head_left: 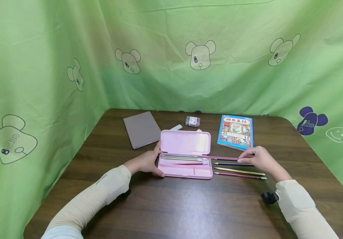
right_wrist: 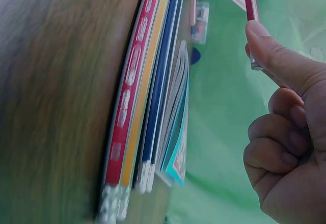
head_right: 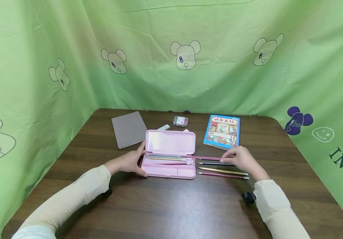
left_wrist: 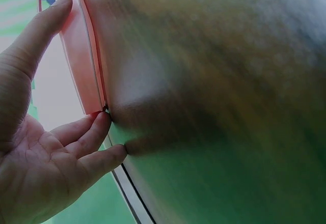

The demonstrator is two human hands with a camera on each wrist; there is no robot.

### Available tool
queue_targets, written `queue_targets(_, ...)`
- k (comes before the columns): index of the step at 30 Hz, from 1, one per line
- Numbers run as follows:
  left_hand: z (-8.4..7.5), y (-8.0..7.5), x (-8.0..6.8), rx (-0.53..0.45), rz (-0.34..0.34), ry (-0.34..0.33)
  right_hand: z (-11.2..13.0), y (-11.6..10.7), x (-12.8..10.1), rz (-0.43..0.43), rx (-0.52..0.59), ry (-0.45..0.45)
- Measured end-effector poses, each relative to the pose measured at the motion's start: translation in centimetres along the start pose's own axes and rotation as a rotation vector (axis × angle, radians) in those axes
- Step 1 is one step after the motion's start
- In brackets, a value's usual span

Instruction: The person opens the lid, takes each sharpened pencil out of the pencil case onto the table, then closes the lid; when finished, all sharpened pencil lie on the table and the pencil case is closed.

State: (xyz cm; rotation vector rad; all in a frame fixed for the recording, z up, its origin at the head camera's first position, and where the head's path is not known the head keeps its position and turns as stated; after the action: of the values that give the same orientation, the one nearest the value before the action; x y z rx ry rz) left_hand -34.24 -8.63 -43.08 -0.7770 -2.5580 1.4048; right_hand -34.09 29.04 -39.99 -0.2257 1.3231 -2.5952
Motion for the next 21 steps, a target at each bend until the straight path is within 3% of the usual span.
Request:
queue_targets(12, 0.0, 0.0, -0.1, -0.011, 0.006, -0.022, -2.0, -1.7, -2.9, 0.009, -0.032, 0.025)
queue_targets(21, -0.1, 0.0, -0.1, -0.017, 0.002, -0.014, -3.1, -1.8, -4.7, 0.051, -0.043, -0.003)
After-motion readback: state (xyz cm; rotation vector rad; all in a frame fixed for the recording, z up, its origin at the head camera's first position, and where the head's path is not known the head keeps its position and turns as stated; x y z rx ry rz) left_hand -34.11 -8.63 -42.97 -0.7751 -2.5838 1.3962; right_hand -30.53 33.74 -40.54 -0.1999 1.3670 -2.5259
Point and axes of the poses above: each hand's wrist, its own x-axis towards the middle knuckle, its own y-axis out of the palm, z = x × y, the point moved 7 cm from there along x, towards the middle knuckle, and after that the axes turned 2 degrees about -z, right-handed, at the moved point
